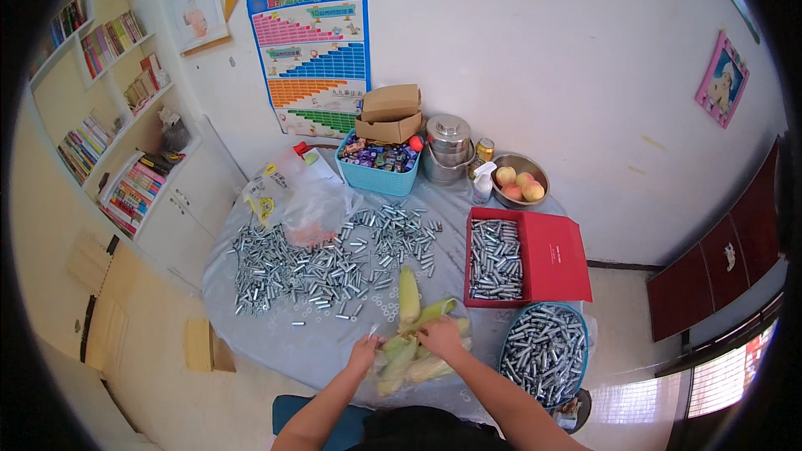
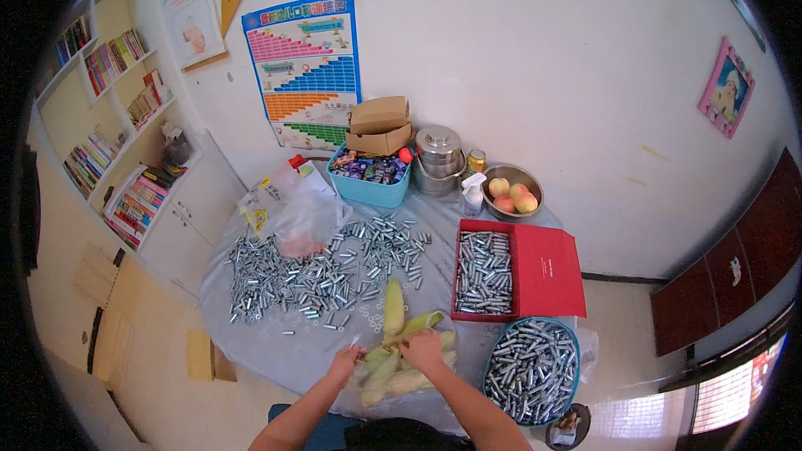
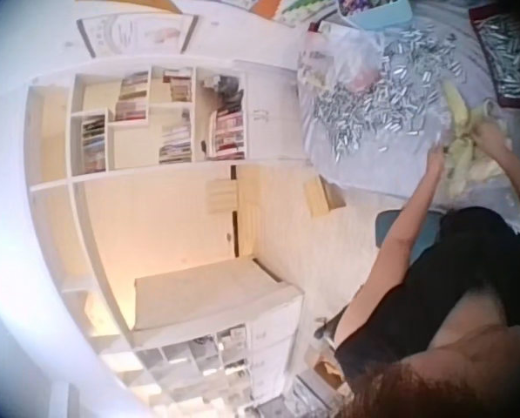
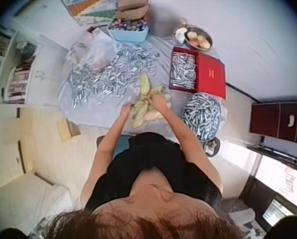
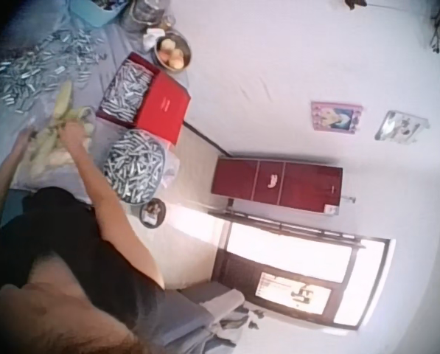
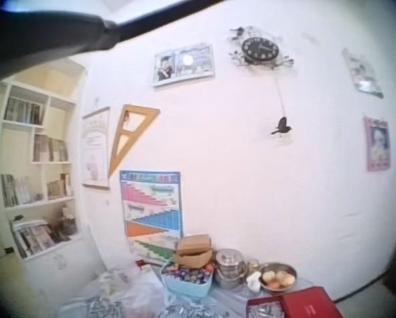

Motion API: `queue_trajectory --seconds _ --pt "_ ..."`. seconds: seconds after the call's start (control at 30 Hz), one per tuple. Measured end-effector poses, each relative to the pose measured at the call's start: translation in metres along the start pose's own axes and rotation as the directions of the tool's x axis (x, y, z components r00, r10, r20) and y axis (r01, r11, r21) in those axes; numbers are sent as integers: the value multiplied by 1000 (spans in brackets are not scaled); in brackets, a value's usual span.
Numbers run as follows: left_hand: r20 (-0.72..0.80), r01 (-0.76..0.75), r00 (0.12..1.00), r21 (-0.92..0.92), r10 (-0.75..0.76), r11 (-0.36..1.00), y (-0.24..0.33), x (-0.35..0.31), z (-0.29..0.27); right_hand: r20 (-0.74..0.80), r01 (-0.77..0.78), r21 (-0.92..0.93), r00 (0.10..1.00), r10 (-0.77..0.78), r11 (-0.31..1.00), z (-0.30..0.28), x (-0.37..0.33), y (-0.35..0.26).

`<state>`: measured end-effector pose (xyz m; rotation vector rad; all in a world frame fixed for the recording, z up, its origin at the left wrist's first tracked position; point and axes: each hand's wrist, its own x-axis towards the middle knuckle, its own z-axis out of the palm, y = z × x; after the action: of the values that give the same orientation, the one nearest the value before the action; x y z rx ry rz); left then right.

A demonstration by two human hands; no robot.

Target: The person removes corn cobs from a plastic bag and peels the husks off by hand. They handle the corn one at a time, stripping the outer layers and placing the cleaned cobs on the table.

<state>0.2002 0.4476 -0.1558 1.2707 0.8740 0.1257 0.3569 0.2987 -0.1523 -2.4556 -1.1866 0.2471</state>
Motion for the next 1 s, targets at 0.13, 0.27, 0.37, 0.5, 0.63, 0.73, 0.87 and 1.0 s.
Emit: queue_trajectory --seconds 0.13,0.27,0.37,0.5,0.63,0.73,0.87,1.0 --pt "-36 -50 998 -20 49 999 -2 -8 4 -211 210 -23 955 -210 977 6 -1 11" --pt "-61 -21 998 -43 18 999 2 -17 3 -152 92 146 986 -70 985 4 -2 5" --pt "-37 -42 999 -114 38 993 -5 -19 -6 151 -91 258 987 53 962 -18 -13 -2" --pt "-26 -59 998 -156 55 986 -9 -24 -16 -9 -32 226 999 35 974 -25 -29 4" --pt "15 -75 997 -238 81 968 16 -48 -7 -36 -147 194 987 157 970 -37 -53 12" --pt "-63 -99 994 -122 92 988 16 -50 -9 -34 -259 142 963 266 955 -45 -68 16" --pt "1 -65 998 -310 68 948 13 -45 -8 100 78 -52 992 -72 996 -54 -57 15" --pt "24 -48 998 -358 61 932 19 -49 -1 376 -176 154 920 107 972 -35 -30 -20"
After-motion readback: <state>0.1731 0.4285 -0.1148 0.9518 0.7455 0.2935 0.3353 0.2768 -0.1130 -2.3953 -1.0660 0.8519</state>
